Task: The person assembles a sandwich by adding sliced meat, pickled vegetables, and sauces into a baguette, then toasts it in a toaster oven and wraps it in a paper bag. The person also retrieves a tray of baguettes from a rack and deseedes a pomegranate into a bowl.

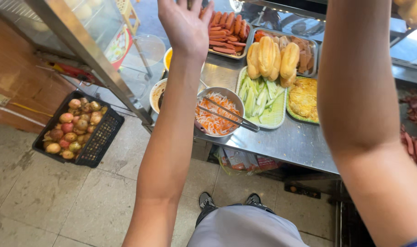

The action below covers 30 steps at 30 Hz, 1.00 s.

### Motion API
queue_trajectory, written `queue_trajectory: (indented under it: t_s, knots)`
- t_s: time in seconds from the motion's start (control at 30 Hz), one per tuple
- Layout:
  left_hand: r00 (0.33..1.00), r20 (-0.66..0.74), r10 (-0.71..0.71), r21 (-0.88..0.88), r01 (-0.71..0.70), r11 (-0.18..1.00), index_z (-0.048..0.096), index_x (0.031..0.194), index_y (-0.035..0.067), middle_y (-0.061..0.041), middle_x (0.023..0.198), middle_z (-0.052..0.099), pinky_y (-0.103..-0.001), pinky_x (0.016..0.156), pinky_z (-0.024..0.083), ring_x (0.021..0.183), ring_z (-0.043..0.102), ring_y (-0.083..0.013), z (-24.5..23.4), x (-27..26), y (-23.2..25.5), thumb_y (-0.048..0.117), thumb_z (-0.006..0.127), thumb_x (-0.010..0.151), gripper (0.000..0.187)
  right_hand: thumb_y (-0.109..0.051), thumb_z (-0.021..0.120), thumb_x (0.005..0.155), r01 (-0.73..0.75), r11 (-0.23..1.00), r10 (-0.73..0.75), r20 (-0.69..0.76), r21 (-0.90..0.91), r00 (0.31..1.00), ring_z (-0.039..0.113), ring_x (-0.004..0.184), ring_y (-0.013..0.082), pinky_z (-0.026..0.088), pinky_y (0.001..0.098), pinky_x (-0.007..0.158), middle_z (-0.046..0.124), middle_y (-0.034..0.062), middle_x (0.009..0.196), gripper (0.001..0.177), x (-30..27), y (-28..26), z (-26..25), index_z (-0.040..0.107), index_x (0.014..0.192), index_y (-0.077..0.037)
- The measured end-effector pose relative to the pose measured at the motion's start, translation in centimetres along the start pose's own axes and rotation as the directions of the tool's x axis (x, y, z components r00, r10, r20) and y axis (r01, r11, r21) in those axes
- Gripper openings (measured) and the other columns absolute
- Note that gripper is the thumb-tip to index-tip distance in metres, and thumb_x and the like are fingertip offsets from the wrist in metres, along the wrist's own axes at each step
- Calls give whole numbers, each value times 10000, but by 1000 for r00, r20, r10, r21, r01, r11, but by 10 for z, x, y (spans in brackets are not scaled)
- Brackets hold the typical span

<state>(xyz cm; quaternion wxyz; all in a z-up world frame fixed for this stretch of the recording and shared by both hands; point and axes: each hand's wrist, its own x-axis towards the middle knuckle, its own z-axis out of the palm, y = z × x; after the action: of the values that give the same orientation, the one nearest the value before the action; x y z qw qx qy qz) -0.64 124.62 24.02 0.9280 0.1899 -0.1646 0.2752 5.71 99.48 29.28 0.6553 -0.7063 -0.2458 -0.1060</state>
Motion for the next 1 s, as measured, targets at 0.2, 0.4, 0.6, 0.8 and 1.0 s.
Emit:
queue_trajectory:
  t_s: [0.2, 0.4, 0.6, 0.8, 1.0]
  knots:
    - [955, 177, -237, 558, 101, 823, 59, 1618, 130, -159, 1641, 208, -458, 1092, 529, 1466, 392, -220, 74, -143, -104, 525, 769, 892, 1089, -88, 712, 1023, -67, 996, 51, -256, -54, 965, 540, 550, 102, 403, 267, 458, 649, 31, 778, 112, -85, -14, -72, 691, 985, 14]
    - [809, -145, -570, 672, 503, 544, 742, 1084, -30, -70, 986, 780, -264, 795, 562, 875, 701, -123, 91, -248, -216, 282, 836, 845, 404, -104, 670, 976, -356, 923, 230, -532, -147, 815, 566, 566, 56, 454, 237, 487, 674, -12, 786, 168, -230, 36, -162, 632, 1098, 5]
    - [906, -143, -398, 622, 395, 676, 708, 973, -49, -51, 888, 722, -291, 710, 528, 805, 637, -98, 85, -290, -300, 98, 718, 893, 168, -183, 649, 1075, -547, 828, 434, -474, -126, 766, 589, 922, 85, 479, 253, 787, 660, 11, 1025, 306, -303, 50, -238, 664, 1264, 57]
    - [746, 14, -666, 985, 106, 139, 689, 820, -87, -127, 650, 644, -370, 587, 500, 615, 631, -154, 108, -321, -369, 142, 784, 819, 248, -193, 629, 985, -424, 885, 465, -310, 194, 829, 603, 1166, 109, 496, 250, 982, 650, 13, 1260, 524, -320, 67, -308, 422, 1450, -67]
    - [345, -381, -858, 783, 614, -101, 801, 1141, 175, -4, 715, 458, -325, 578, 495, 654, 500, -112, 124, -291, -373, 379, 679, 953, 303, -251, 601, 1059, -425, 771, 622, -416, 474, 664, 660, 917, 186, 538, 334, 815, 709, 102, 1039, 372, -325, 118, -406, 665, 1206, 85]
